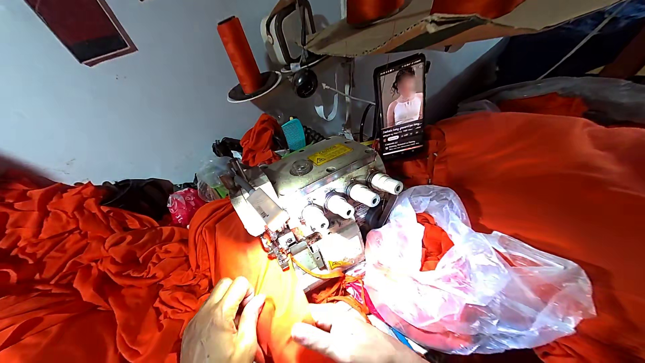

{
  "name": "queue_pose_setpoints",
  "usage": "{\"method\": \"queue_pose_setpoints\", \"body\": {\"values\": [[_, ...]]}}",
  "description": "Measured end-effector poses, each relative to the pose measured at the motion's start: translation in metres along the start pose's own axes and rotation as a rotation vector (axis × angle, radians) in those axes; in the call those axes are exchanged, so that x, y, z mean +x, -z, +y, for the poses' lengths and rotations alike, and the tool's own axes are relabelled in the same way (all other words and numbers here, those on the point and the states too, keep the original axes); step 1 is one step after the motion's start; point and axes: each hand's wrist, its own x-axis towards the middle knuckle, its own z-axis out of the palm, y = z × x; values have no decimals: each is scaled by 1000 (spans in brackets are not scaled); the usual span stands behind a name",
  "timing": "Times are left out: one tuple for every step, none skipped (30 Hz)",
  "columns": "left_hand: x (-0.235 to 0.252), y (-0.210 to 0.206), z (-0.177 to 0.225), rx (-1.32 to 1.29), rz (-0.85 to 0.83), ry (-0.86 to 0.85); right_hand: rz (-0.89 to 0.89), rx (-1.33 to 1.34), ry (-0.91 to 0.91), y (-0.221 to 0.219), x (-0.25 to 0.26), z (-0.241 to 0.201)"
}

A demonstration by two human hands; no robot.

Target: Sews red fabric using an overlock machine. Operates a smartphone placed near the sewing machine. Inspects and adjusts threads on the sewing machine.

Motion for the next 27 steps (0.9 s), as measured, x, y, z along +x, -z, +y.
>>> {"method": "queue_pose_setpoints", "body": {"values": [[1, 1, -1, -13, -3, 1, 65, -102, 1, 1, 4, 2], [2, 1, -2, -26, -4, 3, 141, -195, 26, 1, 6, 4], [3, 2, -4, -40, -3, 4, 209, -263, 70, 1, 7, 7], [4, 2, -7, -54, -1, 8, 259, -297, 125, -1, 7, 9], [5, 1, -9, -66, 1, 13, 297, -310, 180, -4, 5, 10], [6, 2, -12, -80, 0, 18, 322, -311, 217, -9, 2, 8], [6, 3, -16, -99, -6, 27, 350, -328, 254, -14, -1, 5], [7, 5, -19, -127, -17, 43, 386, -374, 296, -19, -3, 4], [7, 8, -23, -162, -30, 63, 418, -443, 331, -22, -4, 3], [6, 10, -28, -195, -42, 77, 439, -509, 360, -25, -4, 3], [6, 12, -30, -215, -44, 89, 455, -578, 386, -27, -5, 4], [5, 12, -29, -219, -35, 95, 457, -638, 399, -28, -5, 4], [5, 11, -26, -212, -17, 89, 440, -668, 402, -29, -5, 5], [4, 11, -21, -196, -4, 78, 414, -657, 397, -30, -5, 6], [3, 9, -16, -167, -4, 61, 392, -615, 388, -30, -5, 6], [2, 5, -11, -127, -3, 37, 379, -547, 368, -29, -4, 6], [2, 0, -7, -85, 9, 7, 389, -490, 354, -29, -3, 6], [2, -6, -5, -56, 28, -17, 415, -449, 351, -27, -1, 6], [1, -10, -4, -34, 48, -31, 441, -414, 349, -25, 2, 7], [2, -12, -5, -24, 59, -40, 466, -390, 345, -22, 4, 9], [3, -12, -5, -34, 56, -44, 488, -374, 341, -20, 6, 11], [3, -10, -5, -52, 42, -42, 503, -371, 324, -18, 6, 11], [4, -7, -6, -66, 29, -38, 507, -371, 307, -17, 4, 10], [5, -6, -8, -77, 21, -34, 498, -370, 303, -17, 2, 8], [6, -5, -9, -81, 20, -28, 490, -362, 321, -18, 0, 7], [6, -4, -10, -82, 20, -21, 480, -349, 341, -20, -2, 7], [6, -3, -10, -82, 19, -16, 473, -339, 343, -21, -4, 8]]}}
